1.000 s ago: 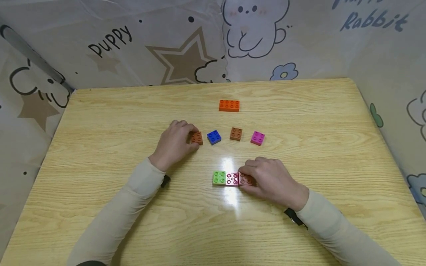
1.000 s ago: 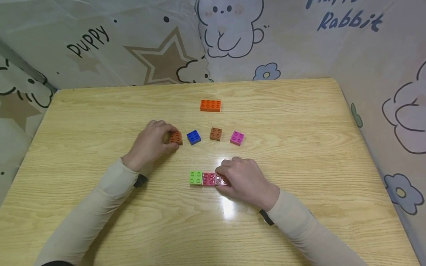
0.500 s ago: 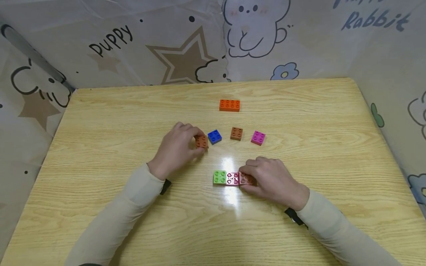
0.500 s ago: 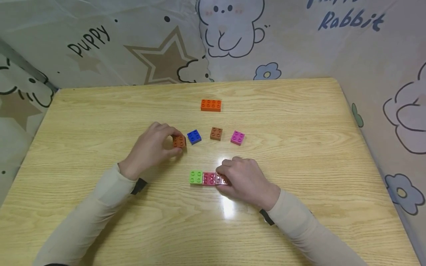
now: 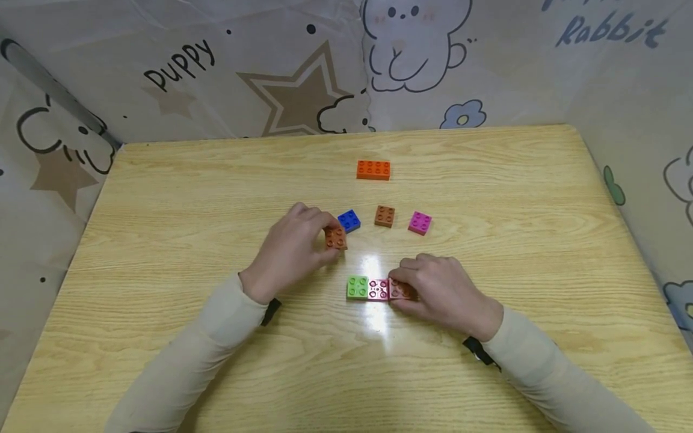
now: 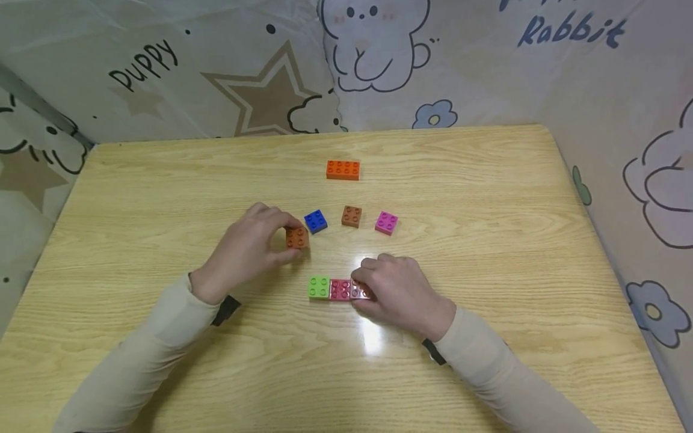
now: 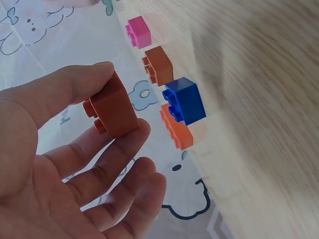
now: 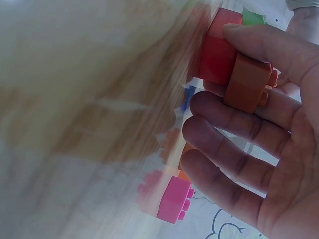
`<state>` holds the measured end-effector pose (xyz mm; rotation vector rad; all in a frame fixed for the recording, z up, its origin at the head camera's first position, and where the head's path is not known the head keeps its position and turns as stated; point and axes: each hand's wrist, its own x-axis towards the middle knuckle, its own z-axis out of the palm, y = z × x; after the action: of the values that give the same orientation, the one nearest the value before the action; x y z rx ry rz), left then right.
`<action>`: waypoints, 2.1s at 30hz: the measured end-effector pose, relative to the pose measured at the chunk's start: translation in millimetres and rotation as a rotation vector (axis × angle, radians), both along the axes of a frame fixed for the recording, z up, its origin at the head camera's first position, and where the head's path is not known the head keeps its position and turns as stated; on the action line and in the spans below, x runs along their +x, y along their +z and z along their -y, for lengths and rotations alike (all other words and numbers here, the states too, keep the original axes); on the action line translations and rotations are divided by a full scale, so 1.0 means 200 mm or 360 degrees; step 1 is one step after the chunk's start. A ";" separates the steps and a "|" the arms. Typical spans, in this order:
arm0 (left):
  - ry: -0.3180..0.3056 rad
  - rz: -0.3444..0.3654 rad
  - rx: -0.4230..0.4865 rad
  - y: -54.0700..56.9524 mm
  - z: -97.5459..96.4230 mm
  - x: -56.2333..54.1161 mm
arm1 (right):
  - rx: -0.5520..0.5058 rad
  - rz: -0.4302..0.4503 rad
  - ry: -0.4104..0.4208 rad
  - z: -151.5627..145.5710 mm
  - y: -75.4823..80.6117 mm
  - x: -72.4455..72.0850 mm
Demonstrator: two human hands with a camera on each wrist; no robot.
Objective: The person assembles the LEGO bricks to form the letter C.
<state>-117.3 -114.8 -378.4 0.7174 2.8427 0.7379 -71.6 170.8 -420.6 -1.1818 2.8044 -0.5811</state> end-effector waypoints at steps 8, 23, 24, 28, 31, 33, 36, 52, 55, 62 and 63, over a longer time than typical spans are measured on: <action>-0.0060 -0.0030 0.0002 0.02 -0.02 0.03 | -0.0006 0.0011 -0.0010 0.00 0.00 0.00; -0.0138 -0.0025 -0.0018 0.03 -0.04 0.06 | -0.0002 0.0005 -0.0013 0.00 0.00 0.00; -0.0145 -0.0018 -0.0017 0.03 -0.04 0.06 | 0.0001 0.0006 -0.0014 0.00 0.00 0.00; -0.0166 -0.0005 -0.0021 0.02 -0.05 0.07 | 0.0005 0.0007 -0.0008 0.00 0.00 0.00; -0.0171 -0.0004 -0.0028 0.02 -0.05 0.07 | 0.0006 0.0016 0.0002 0.00 0.00 0.00; -0.0178 -0.0010 -0.0028 0.02 -0.05 0.07 | 0.0005 0.0015 0.0004 0.00 0.00 -0.01; -0.0185 -0.0007 -0.0027 0.01 -0.06 0.08 | 0.0001 0.0010 0.0003 0.00 0.00 -0.01; -0.0239 -0.0010 -0.0025 0.01 -0.07 0.12 | 0.0004 0.0027 -0.0008 0.00 -0.01 -0.01; -0.0253 -0.0008 -0.0023 0.01 -0.08 0.13 | -0.0001 0.0030 -0.0009 0.00 -0.01 -0.01; -0.0283 -0.0030 -0.0036 0.00 -0.08 0.14 | -0.0008 0.0015 -0.0003 0.00 -0.01 -0.01; -0.0288 -0.0039 -0.0040 0.00 -0.09 0.14 | -0.0010 0.0010 -0.0001 0.00 -0.01 -0.01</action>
<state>-88.7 -97.7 -377.9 0.9701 2.7550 0.6691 -73.5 171.5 -423.1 -1.1777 2.8000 -0.5929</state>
